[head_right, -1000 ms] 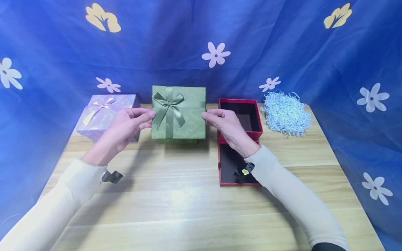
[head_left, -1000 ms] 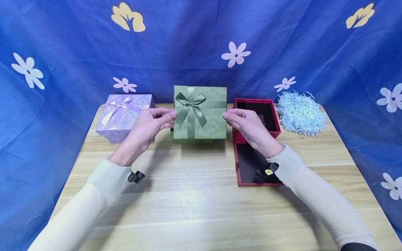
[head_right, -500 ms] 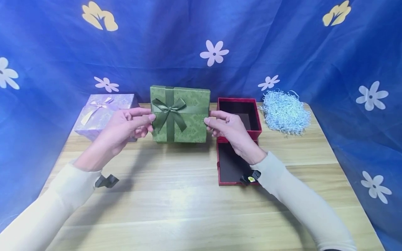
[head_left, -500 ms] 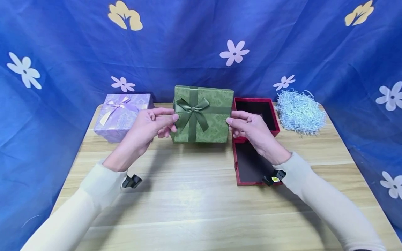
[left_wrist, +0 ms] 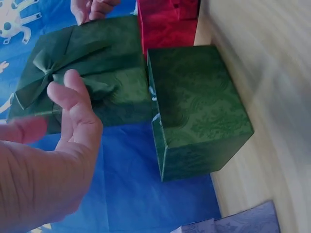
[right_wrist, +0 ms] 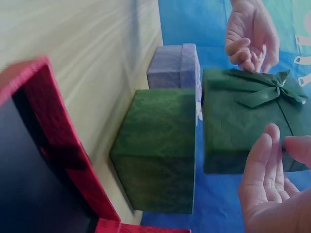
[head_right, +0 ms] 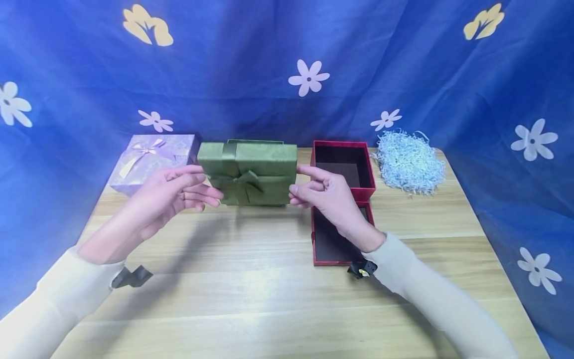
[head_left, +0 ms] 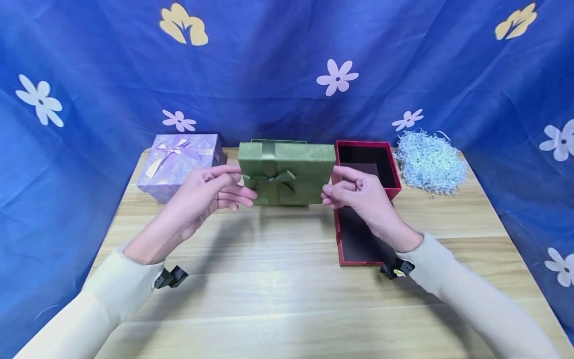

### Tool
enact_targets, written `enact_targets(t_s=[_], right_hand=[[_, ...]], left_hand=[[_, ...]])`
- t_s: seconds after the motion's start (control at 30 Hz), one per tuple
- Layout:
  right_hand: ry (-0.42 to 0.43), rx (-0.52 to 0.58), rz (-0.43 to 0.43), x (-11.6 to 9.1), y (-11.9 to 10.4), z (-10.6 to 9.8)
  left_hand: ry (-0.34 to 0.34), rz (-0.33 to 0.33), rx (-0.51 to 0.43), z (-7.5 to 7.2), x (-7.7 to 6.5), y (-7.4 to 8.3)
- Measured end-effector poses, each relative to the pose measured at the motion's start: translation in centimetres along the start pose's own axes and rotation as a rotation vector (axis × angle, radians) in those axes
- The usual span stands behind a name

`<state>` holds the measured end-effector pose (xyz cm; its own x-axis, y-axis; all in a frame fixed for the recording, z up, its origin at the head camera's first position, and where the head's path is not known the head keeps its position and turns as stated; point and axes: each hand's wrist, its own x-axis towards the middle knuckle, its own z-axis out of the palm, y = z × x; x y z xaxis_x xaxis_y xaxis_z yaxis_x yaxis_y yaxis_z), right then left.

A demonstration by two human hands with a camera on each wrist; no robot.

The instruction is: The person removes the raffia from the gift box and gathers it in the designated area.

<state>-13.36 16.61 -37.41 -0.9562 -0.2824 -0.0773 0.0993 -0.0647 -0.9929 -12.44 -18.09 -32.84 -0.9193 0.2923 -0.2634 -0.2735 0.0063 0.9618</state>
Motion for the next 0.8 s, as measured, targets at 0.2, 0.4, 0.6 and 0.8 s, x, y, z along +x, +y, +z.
enact_targets(t_s=[0.2,0.4,0.6,0.8], right_hand=[[-0.033,0.004,-0.022,-1.1,1.0,0.6],[-0.043,-0.024,-0.033,-2.2,2.1,1.2],[-0.042,-0.080,-0.024,-3.4,3.7,1.6],[-0.071,-0.134,0.020,-4.6,5.1,1.7]], left_hand=[[0.055,-0.015,-0.030,0.1,-0.9,-0.8],[0.120,-0.040,-0.034,0.2,-1.8,-1.6],[0.094,-0.043,-0.042,0.3,-2.9,-3.1],[0.005,-0.043,-0.052,0.2,-4.1,-5.4]])
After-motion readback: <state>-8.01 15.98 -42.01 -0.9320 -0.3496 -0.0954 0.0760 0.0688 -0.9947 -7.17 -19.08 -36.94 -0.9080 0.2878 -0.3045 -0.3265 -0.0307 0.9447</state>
